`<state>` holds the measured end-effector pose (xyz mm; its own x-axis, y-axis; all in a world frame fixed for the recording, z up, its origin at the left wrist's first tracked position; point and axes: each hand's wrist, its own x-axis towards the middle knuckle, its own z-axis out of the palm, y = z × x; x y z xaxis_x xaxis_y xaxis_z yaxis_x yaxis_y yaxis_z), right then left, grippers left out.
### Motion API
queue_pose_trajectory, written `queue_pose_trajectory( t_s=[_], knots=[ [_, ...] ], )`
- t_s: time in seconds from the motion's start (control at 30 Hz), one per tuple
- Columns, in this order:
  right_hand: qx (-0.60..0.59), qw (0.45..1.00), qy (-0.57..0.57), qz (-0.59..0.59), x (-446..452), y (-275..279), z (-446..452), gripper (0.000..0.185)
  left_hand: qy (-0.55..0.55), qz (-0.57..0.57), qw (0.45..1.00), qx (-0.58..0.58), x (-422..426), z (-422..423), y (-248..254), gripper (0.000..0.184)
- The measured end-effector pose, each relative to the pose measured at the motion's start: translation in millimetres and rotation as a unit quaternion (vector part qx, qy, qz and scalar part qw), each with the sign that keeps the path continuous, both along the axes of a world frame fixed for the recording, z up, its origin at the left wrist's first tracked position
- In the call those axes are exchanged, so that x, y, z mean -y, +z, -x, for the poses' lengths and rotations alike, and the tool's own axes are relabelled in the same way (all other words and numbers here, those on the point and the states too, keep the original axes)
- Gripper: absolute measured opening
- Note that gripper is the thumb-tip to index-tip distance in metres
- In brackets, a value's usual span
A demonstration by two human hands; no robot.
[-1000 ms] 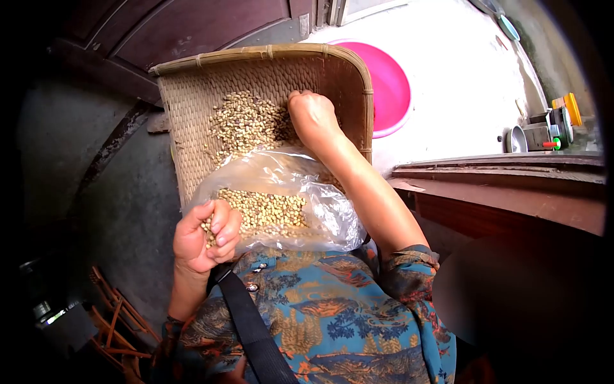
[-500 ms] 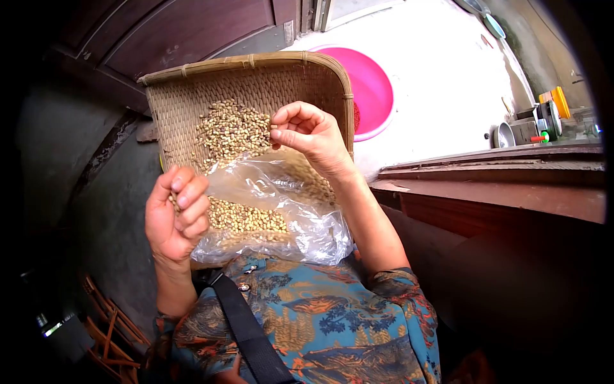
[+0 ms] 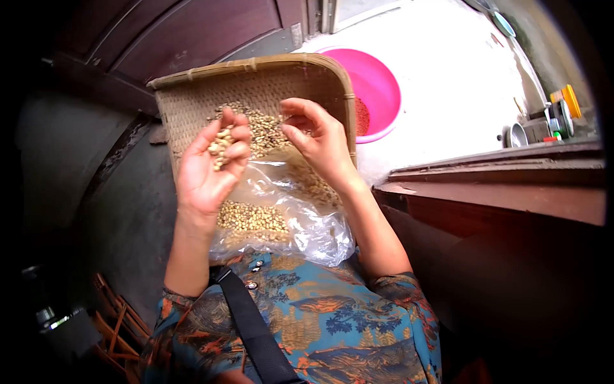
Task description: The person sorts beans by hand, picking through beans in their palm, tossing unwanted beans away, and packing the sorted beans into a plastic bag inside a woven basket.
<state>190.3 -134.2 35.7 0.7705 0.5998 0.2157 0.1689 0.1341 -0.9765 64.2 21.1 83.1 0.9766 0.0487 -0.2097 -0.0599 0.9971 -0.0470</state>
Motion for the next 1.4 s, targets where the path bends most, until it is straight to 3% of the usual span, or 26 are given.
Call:
queue_pose_trajectory(
  t_s=[0.03,0.07,0.13,0.33,0.47,0.63,0.83,1.13,1.4],
  knots=[
    [0.190,0.975,-0.064,0.101,1.8,6.3,1.0,0.034,0.019,0.008,1.000,-0.012,3.9,-1.2,1.1,0.028],
    [0.216,0.968,-0.077,0.106,1.4,11.2,3.9,0.033,0.037,0.018,0.999,-0.023,8.0,-2.8,1.1,0.031],
    [0.151,0.986,-0.045,0.058,3.2,12.7,9.1,0.027,0.045,0.031,0.999,0.005,10.0,-1.9,-7.8,0.038],
    [0.200,0.979,-0.039,0.031,10.4,17.0,24.1,0.018,0.049,0.027,0.998,-0.004,15.5,3.6,-18.7,0.045],
    [0.223,0.971,0.035,0.083,14.6,28.3,34.1,0.026,0.044,0.004,0.999,-0.006,18.3,7.4,-30.8,0.047],
    [0.230,0.965,0.042,0.116,10.9,28.4,40.3,0.035,0.037,-0.049,0.998,-0.014,25.0,8.2,-37.0,0.047],
    [0.224,0.948,0.063,0.215,6.3,31.3,38.7,0.032,0.028,-0.089,0.995,-0.025,28.3,11.2,-48.0,0.045],
    [0.343,0.902,0.100,0.244,-2.9,33.1,32.5,0.024,0.040,-0.093,0.992,-0.075,28.0,9.5,-50.5,0.041],
    [0.344,0.891,0.103,0.279,-7.6,31.7,28.4,0.022,0.029,-0.099,0.993,-0.060,28.0,11.5,-53.3,0.040]
  ],
)
